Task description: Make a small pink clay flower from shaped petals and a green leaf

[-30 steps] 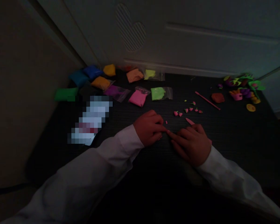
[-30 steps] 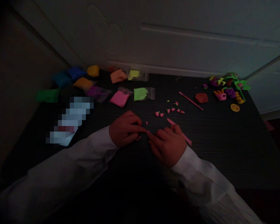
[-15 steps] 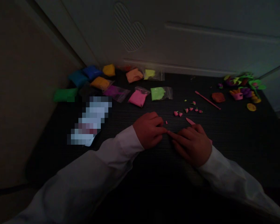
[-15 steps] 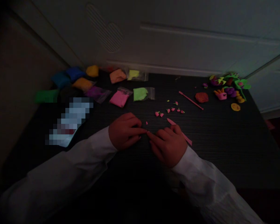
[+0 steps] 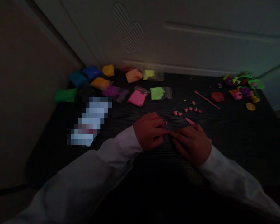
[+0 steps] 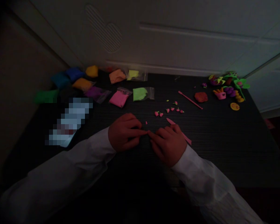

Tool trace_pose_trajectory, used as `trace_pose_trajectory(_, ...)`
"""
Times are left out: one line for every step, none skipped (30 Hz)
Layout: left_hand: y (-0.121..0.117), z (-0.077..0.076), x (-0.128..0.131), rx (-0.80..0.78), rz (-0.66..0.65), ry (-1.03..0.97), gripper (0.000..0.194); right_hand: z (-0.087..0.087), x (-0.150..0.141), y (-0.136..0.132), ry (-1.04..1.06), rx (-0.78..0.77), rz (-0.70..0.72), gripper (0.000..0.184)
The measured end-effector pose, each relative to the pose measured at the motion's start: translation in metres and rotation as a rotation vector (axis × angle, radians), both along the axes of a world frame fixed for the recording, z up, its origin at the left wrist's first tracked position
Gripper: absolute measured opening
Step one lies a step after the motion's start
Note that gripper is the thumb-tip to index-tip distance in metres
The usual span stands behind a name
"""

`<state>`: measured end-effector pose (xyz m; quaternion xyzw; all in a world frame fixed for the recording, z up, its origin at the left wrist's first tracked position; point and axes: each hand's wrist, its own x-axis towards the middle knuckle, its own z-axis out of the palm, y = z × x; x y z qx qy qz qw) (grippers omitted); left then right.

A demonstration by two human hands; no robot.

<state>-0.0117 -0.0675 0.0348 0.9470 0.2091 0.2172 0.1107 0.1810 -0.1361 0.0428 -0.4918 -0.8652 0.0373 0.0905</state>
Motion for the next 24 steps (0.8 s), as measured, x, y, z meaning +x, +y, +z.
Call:
trace_pose_trajectory(-0.0003,0.0006,-0.0001,0.002,-0.003,0.006,0.026,0.0002,0.0001,0.0002,0.006,-0.007,-0.001,0.033)
trace_pose_trajectory(-0.0005,0.0014,-0.0004,0.003,-0.006,0.012,0.027,0.0003,0.0001,0.0003,0.014,-0.014,0.0,0.033)
trace_pose_trajectory(-0.0006,0.0022,-0.0006,0.003,-0.01,0.018,0.027,0.0004,0.0,0.0005,0.023,-0.021,0.0,0.033)
trace_pose_trajectory(-0.0006,0.0031,-0.0008,0.003,-0.013,0.025,0.027,0.0004,0.0,0.0007,0.033,-0.026,0.0,0.033)
trace_pose_trajectory(-0.0007,0.004,-0.0009,0.004,-0.015,0.034,0.027,0.0004,-0.0001,0.0008,0.044,-0.03,-0.001,0.033)
trace_pose_trajectory(-0.0007,0.0048,-0.0009,0.004,-0.018,0.044,0.026,0.0002,-0.0001,0.001,0.054,-0.036,0.0,0.034)
trace_pose_trajectory(-0.0008,0.0054,-0.0008,0.005,-0.021,0.055,0.025,0.0,-0.0001,0.0011,0.065,-0.042,0.0,0.034)
trace_pose_trajectory(-0.0009,0.0059,-0.0006,0.007,-0.026,0.067,0.024,-0.0003,0.0,0.0013,0.075,-0.049,0.001,0.035)
trace_pose_trajectory(-0.0011,0.0063,-0.0004,0.008,-0.029,0.077,0.023,-0.0007,0.0002,0.0014,0.085,-0.055,0.001,0.035)
trace_pose_trajectory(-0.0012,0.0064,-0.0002,0.009,-0.032,0.085,0.022,-0.0011,0.0004,0.0015,0.095,-0.06,0.001,0.035)
trace_pose_trajectory(-0.0014,0.0064,0.0,0.009,-0.033,0.09,0.022,-0.0015,0.0007,0.0015,0.103,-0.066,0.0,0.035)
trace_pose_trajectory(-0.0016,0.0062,0.0002,0.01,-0.032,0.091,0.022,-0.0018,0.0011,0.0016,0.109,-0.07,-0.003,0.035)
trace_pose_trajectory(-0.0017,0.0058,0.0004,0.01,-0.029,0.09,0.021,-0.0021,0.0014,0.0016,0.113,-0.074,-0.004,0.035)
trace_pose_trajectory(-0.0017,0.0054,0.0004,0.011,-0.028,0.088,0.021,-0.0022,0.0016,0.0016,0.113,-0.078,-0.004,0.035)
trace_pose_trajectory(-0.0018,0.0049,0.0004,0.013,-0.028,0.086,0.021,-0.0023,0.0017,0.0016,0.112,-0.084,-0.004,0.035)
trace_pose_trajectory(-0.0018,0.0044,0.0004,0.014,-0.03,0.083,0.021,-0.0023,0.0018,0.0017,0.112,-0.086,-0.005,0.034)
trace_pose_trajectory(-0.0018,0.0039,0.0003,0.014,-0.032,0.078,0.022,-0.0022,0.0017,0.0017,0.117,-0.084,-0.009,0.034)
trace_pose_trajectory(-0.0017,0.0035,0.0003,0.015,-0.033,0.071,0.023,-0.002,0.0016,0.0017,0.126,-0.081,-0.013,0.034)
trace_pose_trajectory(-0.0016,0.0031,0.0003,0.015,-0.032,0.062,0.024,-0.0019,0.0015,0.0018,0.138,-0.077,-0.021,0.034)
trace_pose_trajectory(-0.0016,0.0028,0.0003,0.017,-0.032,0.053,0.025,-0.0017,0.0014,0.0018,0.149,-0.073,-0.032,0.035)
trace_pose_trajectory(-0.0015,0.0026,0.0003,0.018,-0.031,0.047,0.026,-0.0016,0.0014,0.0019,0.156,-0.069,-0.041,0.036)
trace_pose_trajectory(-0.0014,0.0025,0.0004,0.019,-0.032,0.044,0.026,-0.0015,0.0014,0.0019,0.154,-0.065,-0.045,0.036)
trace_pose_trajectory(-0.0013,0.0024,0.0005,0.019,-0.035,0.044,0.026,-0.0016,0.0014,0.0019,0.144,-0.06,-0.044,0.036)
trace_pose_trajectory(-0.0013,0.0024,0.0006,0.018,-0.037,0.046,0.026,-0.0017,0.0014,0.0019,0.128,-0.054,-0.041,0.036)
